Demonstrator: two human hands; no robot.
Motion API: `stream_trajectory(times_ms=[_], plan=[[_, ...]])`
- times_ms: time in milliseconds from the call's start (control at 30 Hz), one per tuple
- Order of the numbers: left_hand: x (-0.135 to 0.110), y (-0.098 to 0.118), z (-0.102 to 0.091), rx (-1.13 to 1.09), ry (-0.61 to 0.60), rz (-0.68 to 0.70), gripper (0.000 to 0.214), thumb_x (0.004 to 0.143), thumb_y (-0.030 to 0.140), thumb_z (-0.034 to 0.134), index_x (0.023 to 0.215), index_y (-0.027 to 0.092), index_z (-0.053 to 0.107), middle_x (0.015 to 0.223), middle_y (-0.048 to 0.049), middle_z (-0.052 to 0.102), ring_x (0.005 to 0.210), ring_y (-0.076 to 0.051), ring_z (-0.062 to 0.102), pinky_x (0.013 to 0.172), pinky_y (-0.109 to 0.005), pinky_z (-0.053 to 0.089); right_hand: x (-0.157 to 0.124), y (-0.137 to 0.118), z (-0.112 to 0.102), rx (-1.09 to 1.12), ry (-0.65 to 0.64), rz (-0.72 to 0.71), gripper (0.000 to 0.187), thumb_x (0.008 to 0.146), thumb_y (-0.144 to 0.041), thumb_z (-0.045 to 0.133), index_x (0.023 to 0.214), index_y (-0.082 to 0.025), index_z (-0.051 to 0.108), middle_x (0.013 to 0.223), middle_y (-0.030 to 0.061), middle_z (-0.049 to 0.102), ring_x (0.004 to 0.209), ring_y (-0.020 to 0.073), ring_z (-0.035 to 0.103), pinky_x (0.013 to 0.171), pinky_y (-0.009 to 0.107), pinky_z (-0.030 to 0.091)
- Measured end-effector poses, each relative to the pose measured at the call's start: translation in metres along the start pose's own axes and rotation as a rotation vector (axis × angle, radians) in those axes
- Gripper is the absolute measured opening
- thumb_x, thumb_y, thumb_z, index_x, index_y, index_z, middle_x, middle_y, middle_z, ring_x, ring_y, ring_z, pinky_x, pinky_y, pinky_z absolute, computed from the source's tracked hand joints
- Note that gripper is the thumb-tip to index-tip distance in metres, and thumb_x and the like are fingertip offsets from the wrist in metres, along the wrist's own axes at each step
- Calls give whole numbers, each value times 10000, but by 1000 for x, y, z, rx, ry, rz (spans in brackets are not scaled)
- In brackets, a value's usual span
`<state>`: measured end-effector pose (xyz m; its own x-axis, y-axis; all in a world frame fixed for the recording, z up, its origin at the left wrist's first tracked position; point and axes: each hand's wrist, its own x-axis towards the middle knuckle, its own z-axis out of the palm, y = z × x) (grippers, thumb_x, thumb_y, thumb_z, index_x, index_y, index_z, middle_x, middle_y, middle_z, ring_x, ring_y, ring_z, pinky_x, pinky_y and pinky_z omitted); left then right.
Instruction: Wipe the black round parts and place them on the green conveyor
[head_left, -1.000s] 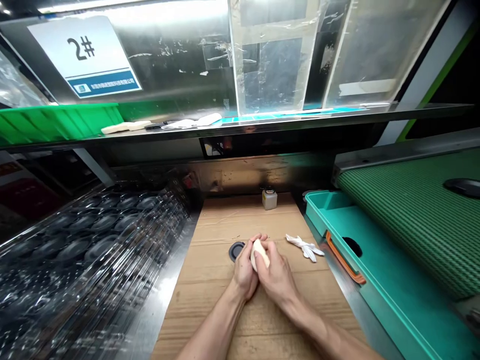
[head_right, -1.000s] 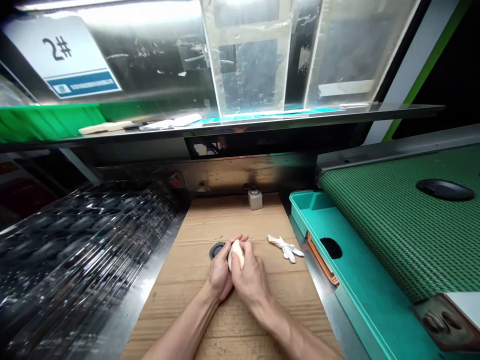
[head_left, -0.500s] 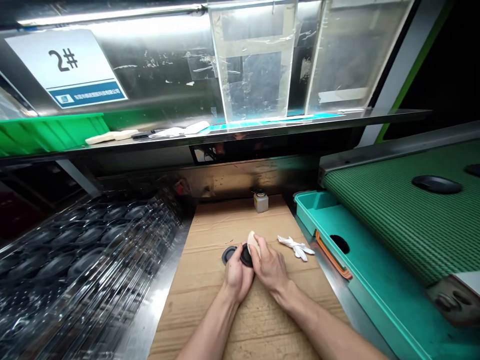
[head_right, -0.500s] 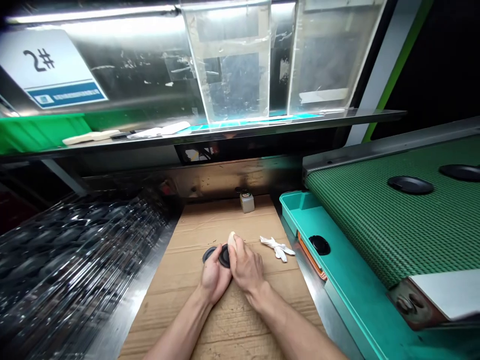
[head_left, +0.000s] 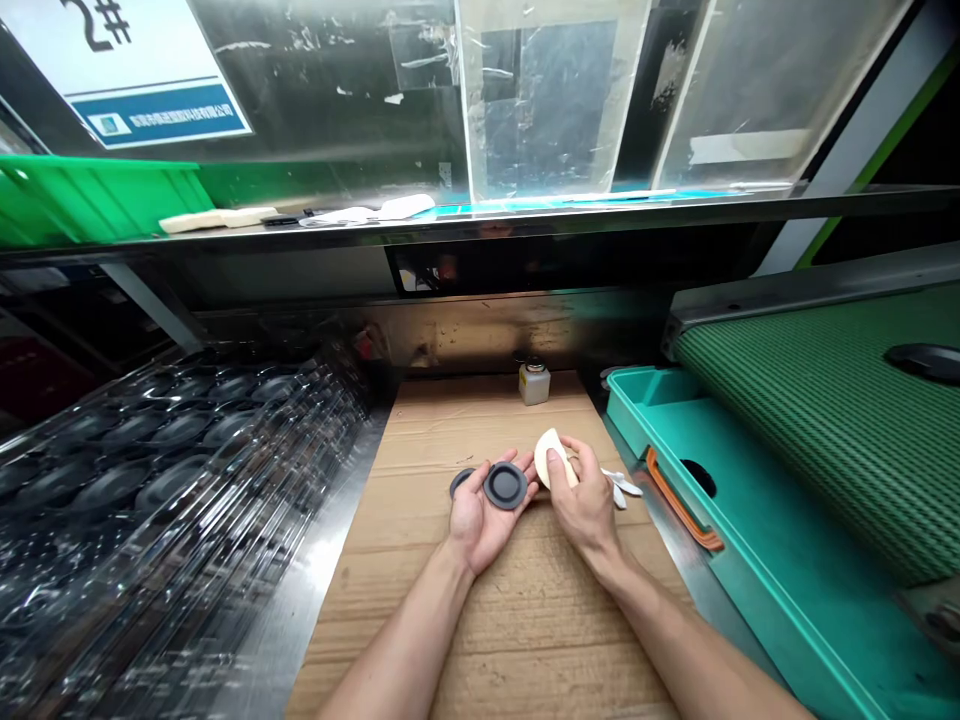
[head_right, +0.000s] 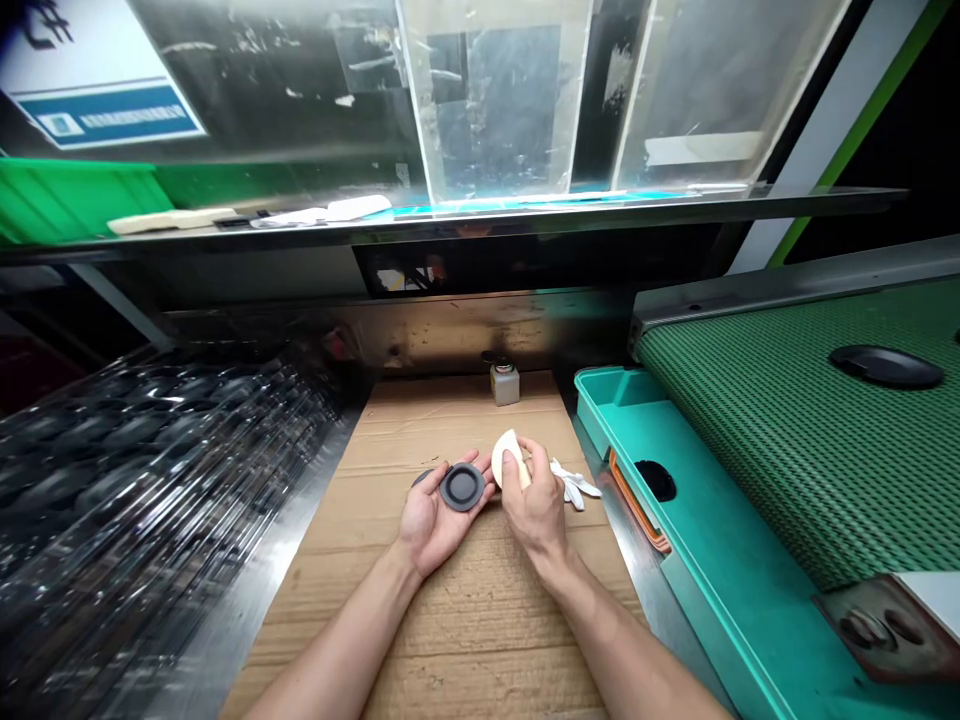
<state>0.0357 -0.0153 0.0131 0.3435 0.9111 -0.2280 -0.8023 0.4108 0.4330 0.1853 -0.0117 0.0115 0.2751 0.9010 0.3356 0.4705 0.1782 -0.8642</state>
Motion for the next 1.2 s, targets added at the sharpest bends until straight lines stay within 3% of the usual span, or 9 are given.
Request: stream_trajectory(times_ms=[133, 233, 333, 400, 467, 667, 767, 967, 1200], plan=[[1, -3, 0, 16, 19, 46, 310, 877, 279, 519, 1152, 144, 571, 1253, -131, 601, 1206, -270, 532, 1018, -451, 431, -9, -8, 3, 107, -248, -50, 366, 875, -420, 501, 1140, -177, 571, 852, 52, 684, 727, 163, 629, 661, 250, 484], [1, -5, 0, 32, 40, 45, 294, 871, 285, 539, 1117, 131, 584, 1271, -144, 587, 1190, -275, 543, 1033, -443, 413, -10, -18, -4, 164, -625, -91, 313, 844, -364, 535, 1079, -179, 624, 846, 24, 682, 696, 137, 609, 614, 215, 460], [1, -2, -2, 29, 59, 34, 333, 871, 310, 540, 1151, 131, 557, 1304, -162, 558, 1155, -274, 568, 999, -443, 433, 1, -20, -21, 180, -986, -9, 277, 791, -358, 590, 974, -176, 692, 819, 8, 687, 688, 133, 598, 590, 202, 442], [1, 2, -4, 25, 67, 55, 352, 870, 322, 534, 1171, 140, 539, 1292, -165, 563, 1103, -269, 598, 947, -437, 464, 12, -14, -31, 217, -1067, 72, 273, 756, -370, 631, 922, -172, 718, 852, 19, 698, 736, 148, 610, 623, 213, 452], [-1, 7, -5, 9, 69, 78, 368, 872, 336, 516, 1186, 145, 525, 1266, -171, 574, 1055, -270, 621, 890, -431, 488, 23, -4, -35, 320, -977, 145, 320, 751, -398, 640, 948, -158, 715, 884, 40, 705, 752, 157, 620, 636, 224, 458], [-15, 12, 6, 136, 2, 147, 444, 865, 300, 485, 1275, 141, 423, 1239, -217, 581, 1090, -318, 606, 830, -465, 506, 32, 25, -15, 374, -358, 220, 481, 785, -489, 596, 1074, -107, 641, 873, 94, 707, 714, 185, 642, 602, 257, 479], [-22, 3, 14, 431, -5, 289, 503, 838, 291, 583, 1285, 167, 388, 1254, -196, 580, 1127, -296, 587, 925, -498, 472, 25, 29, -5, 232, -347, 134, 430, 799, -480, 584, 1055, -141, 654, 889, 85, 714, 773, 205, 662, 666, 279, 508], [-32, -22, 16, 1243, -13, 876, 732, 644, 239, 811, 1261, 242, 417, 1290, -101, 547, 1224, -236, 510, 1087, -435, 375, 17, 26, -6, 78, -374, -23, 337, 849, -433, 532, 1065, -208, 659, 1015, 60, 706, 939, 213, 662, 803, 299, 517], [-39, -30, 19, 1530, -98, 977, 828, 687, 311, 783, 1336, 245, 274, 1225, -99, 586, 1171, -219, 555, 1027, -418, 449, 18, 29, -7, 19, -396, -26, 327, 850, -422, 544, 1079, -215, 652, 1049, 60, 699, 984, 216, 652, 812, 304, 516]])
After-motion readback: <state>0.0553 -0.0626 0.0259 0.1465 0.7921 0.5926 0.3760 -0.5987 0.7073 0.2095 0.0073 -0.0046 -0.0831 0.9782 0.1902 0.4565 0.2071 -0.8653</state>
